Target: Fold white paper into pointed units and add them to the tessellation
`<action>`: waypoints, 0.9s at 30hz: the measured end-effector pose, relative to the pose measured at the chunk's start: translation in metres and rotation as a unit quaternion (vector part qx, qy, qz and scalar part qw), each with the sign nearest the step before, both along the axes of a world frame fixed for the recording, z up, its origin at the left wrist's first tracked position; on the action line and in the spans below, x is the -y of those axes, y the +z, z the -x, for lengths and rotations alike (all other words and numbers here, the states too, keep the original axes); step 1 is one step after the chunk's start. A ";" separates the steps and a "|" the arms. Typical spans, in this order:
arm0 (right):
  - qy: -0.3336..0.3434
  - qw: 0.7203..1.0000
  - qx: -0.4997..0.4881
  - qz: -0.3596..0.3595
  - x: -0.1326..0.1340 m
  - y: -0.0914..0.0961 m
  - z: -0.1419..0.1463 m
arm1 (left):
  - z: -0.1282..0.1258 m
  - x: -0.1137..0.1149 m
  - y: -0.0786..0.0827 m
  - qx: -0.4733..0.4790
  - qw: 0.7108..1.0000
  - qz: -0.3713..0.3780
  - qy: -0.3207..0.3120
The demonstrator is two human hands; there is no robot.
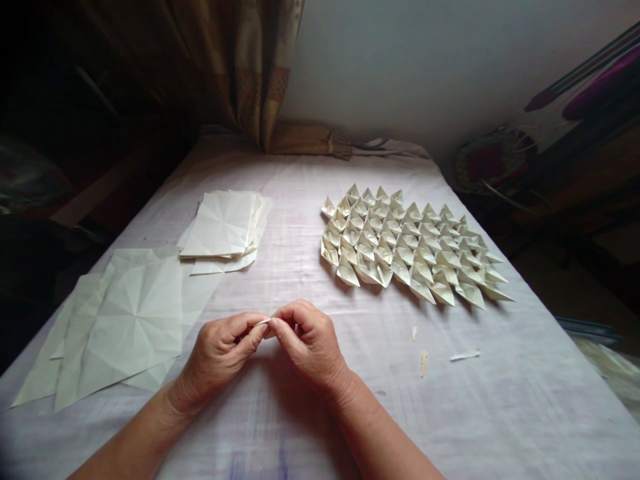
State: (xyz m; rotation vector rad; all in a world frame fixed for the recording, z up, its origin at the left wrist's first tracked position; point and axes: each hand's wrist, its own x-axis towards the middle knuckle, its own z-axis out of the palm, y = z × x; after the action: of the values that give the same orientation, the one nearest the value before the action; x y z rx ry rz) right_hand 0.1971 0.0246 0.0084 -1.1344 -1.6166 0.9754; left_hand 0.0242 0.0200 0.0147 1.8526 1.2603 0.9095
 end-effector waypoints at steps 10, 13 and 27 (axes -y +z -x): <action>0.014 0.997 -0.012 -0.069 -0.002 0.004 -0.002 | 0.000 -0.002 0.005 0.068 0.991 0.116 -0.022; 0.020 0.999 -0.013 -0.026 -0.001 0.000 -0.001 | -0.001 0.001 0.005 0.049 0.997 0.063 -0.007; -0.081 0.944 0.109 -0.302 0.000 0.001 -0.005 | -0.002 -0.002 0.007 0.115 0.969 0.213 0.038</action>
State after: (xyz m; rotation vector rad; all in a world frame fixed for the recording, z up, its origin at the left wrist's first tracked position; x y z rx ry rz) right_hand 0.2020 0.0247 0.0097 -0.9403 -1.7901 0.2112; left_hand 0.0264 0.0222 0.0217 1.3322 1.2696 0.7924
